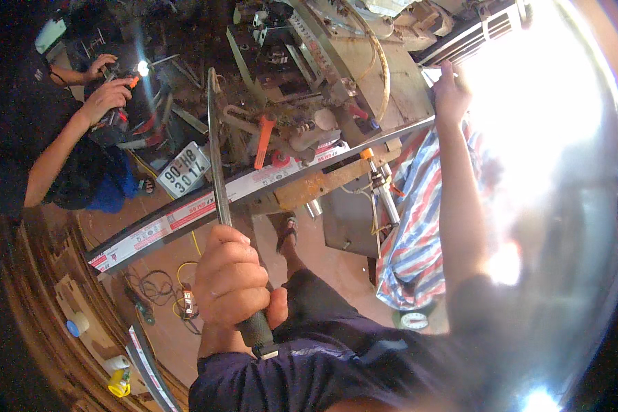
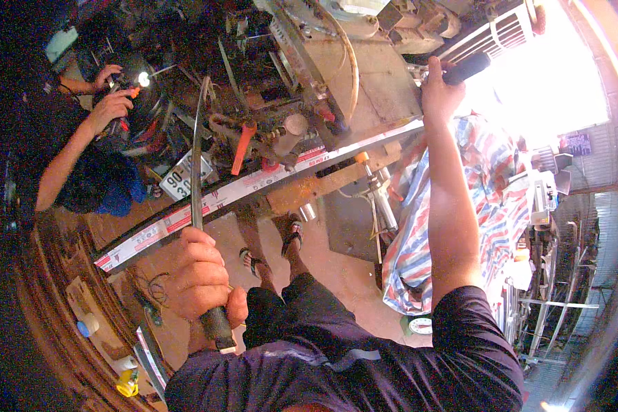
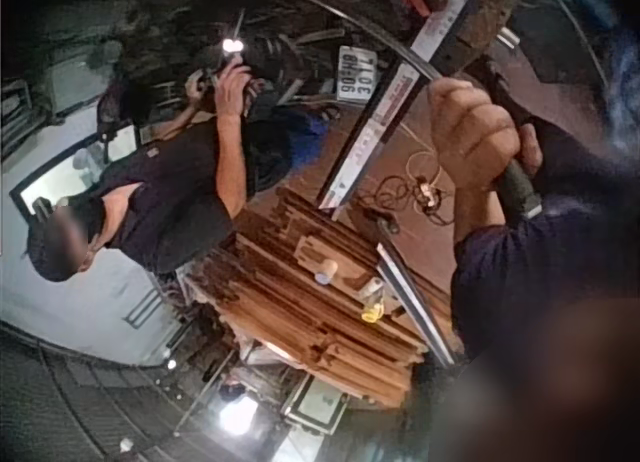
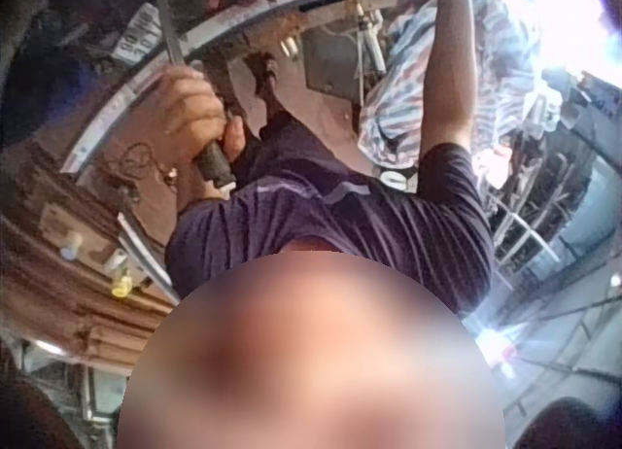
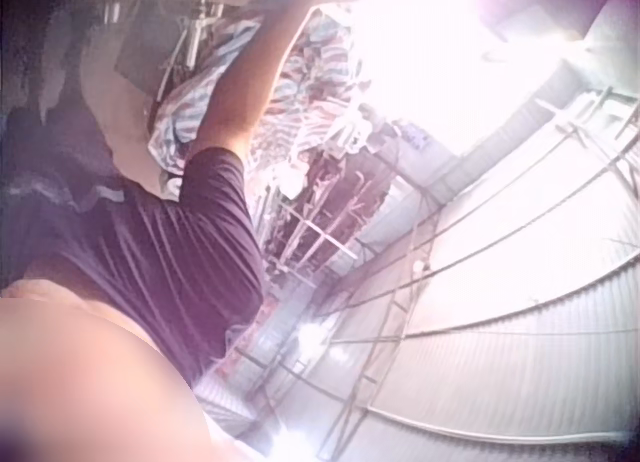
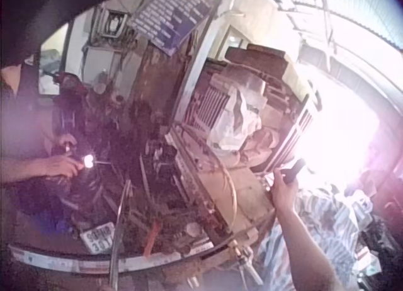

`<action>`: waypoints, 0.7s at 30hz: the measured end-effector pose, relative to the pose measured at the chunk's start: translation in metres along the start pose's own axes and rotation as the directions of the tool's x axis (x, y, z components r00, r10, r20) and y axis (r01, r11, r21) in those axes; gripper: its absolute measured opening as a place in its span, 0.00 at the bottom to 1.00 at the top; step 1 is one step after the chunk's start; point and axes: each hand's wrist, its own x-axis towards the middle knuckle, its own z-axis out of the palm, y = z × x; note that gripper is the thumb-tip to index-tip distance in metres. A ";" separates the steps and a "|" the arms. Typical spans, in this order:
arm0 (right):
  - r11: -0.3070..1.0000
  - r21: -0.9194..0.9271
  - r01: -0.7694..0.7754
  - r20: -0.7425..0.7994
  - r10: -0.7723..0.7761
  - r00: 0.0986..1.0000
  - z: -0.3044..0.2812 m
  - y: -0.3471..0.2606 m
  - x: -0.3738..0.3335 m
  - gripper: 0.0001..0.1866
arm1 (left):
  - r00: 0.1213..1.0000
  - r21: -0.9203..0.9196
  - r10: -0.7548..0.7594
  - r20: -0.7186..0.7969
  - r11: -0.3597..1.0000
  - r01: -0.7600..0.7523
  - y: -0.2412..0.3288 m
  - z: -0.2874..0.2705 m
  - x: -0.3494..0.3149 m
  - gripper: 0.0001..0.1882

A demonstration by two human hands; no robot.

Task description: The person uses a long metal bar to turn a crank on a large machine while a coworker uses a power tool on the same machine. The person repeatedly rotates the crank and adjusts their grip on the bar.

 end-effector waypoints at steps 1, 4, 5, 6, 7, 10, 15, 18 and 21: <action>1.000 -0.011 -0.020 -0.006 0.020 1.000 -0.001 0.001 -0.001 0.15 | 1.000 -0.002 0.000 0.005 1.000 0.000 0.001 0.000 -0.002 0.14; 0.997 0.071 -0.036 0.002 0.036 0.999 -0.001 0.003 -0.002 0.15 | 1.000 0.005 0.005 0.004 1.000 -0.005 0.000 0.000 -0.007 0.14; 0.998 0.061 -0.023 -0.003 0.023 1.000 0.000 0.003 -0.002 0.15 | 1.000 0.000 0.009 0.005 1.000 -0.009 0.000 0.001 -0.008 0.14; 0.998 0.052 -0.022 -0.007 0.022 1.000 0.000 0.004 -0.002 0.15 | 1.000 0.000 0.009 0.003 1.000 -0.009 0.000 0.002 -0.010 0.14; 0.998 0.019 -0.063 -0.020 0.064 0.998 0.000 0.004 -0.003 0.15 | 1.000 -0.004 0.008 0.002 1.000 -0.008 0.001 0.002 -0.012 0.14; 0.998 -0.035 -0.047 -0.026 0.047 0.999 0.001 0.003 -0.003 0.15 | 1.000 -0.002 -0.010 0.011 1.000 0.010 0.003 0.002 -0.017 0.14; 0.999 -0.033 -0.007 -0.020 0.006 1.000 0.002 0.004 -0.005 0.16 | 0.997 0.006 -0.036 0.070 0.999 0.035 0.005 0.000 -0.028 0.14; 0.992 -0.062 0.111 0.000 -0.111 0.994 0.001 0.009 -0.005 0.17 | 0.995 0.007 -0.042 0.089 0.999 0.041 0.005 0.001 -0.037 0.14; 0.985 -0.079 0.155 0.037 -0.152 0.988 0.001 0.014 -0.003 0.17 | 0.993 0.007 -0.050 0.105 0.999 0.050 0.007 -0.002 -0.046 0.15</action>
